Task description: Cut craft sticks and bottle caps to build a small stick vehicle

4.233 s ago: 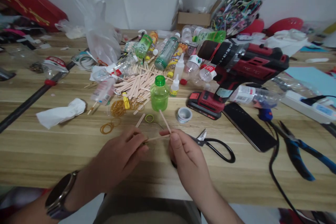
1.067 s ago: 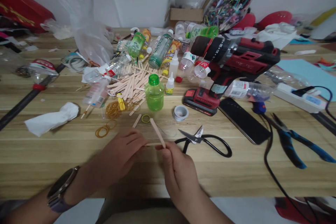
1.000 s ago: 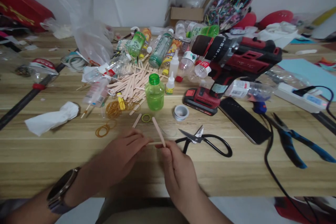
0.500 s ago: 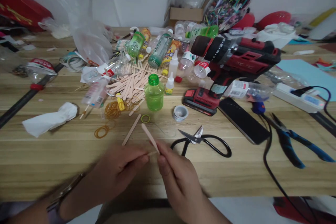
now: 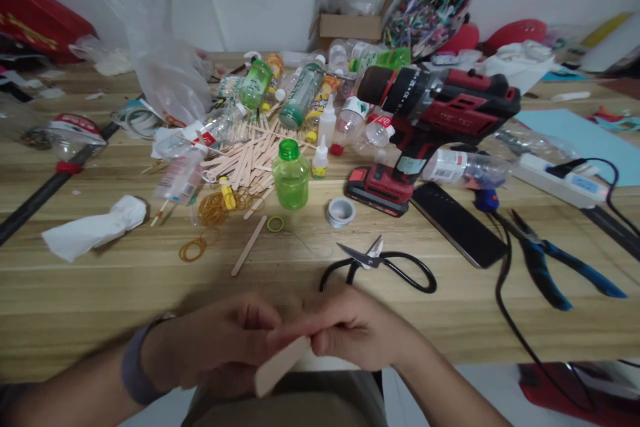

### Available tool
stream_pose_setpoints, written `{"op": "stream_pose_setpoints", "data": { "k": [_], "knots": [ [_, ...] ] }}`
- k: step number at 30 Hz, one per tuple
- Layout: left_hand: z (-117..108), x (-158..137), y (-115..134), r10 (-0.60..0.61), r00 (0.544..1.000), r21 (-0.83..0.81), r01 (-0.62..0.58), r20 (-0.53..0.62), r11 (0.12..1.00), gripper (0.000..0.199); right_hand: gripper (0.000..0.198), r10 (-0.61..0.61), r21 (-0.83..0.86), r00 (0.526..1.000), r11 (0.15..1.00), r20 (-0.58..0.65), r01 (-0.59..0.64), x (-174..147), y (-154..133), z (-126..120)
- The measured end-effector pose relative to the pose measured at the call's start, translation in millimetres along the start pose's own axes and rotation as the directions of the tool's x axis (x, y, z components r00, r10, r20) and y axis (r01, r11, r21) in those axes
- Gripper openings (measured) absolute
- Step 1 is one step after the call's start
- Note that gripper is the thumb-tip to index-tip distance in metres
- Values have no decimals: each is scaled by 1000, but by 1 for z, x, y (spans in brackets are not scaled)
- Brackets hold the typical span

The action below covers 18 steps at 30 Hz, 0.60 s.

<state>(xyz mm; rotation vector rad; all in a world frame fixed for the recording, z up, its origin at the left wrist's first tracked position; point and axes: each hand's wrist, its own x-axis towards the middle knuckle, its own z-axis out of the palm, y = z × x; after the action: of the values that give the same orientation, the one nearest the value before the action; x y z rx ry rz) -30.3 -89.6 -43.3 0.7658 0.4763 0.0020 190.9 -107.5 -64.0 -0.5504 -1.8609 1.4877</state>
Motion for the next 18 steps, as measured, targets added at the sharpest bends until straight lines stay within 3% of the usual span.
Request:
{"op": "stream_pose_setpoints", "data": {
  "k": [2,5,6,8,11,14,16,18],
  "knots": [
    [-1,2,-1,1,1000,-7,-1,-3,1000,52,44,-42,-110,999,993,-20,40,2,-1,-2],
    [1,3,3,179,972,193,-148,-153,970,52,39,-131,-356,959,934,-253,34,5,-4,6],
    [2,2,4,275,937,333,-194,-214,922,50,36,-156,-405,926,914,-344,4,6,-5,12],
    [5,-1,7,478,833,651,-202,-279,732,47,32,-151,-420,855,904,-497,-84,8,-7,28],
    [5,-4,4,700,683,946,-41,-207,320,41,35,-11,-266,717,933,-697,-244,12,-10,52],
    [2,-5,-3,783,622,990,124,-30,-61,33,49,311,124,610,936,-729,-328,18,-12,69],
    [1,-7,-4,784,619,969,169,38,-180,33,58,468,348,584,884,-663,-313,20,-12,75],
    [2,-10,0,776,630,983,131,16,-127,32,60,468,388,603,882,-646,-268,18,-11,74]
  ]
}}
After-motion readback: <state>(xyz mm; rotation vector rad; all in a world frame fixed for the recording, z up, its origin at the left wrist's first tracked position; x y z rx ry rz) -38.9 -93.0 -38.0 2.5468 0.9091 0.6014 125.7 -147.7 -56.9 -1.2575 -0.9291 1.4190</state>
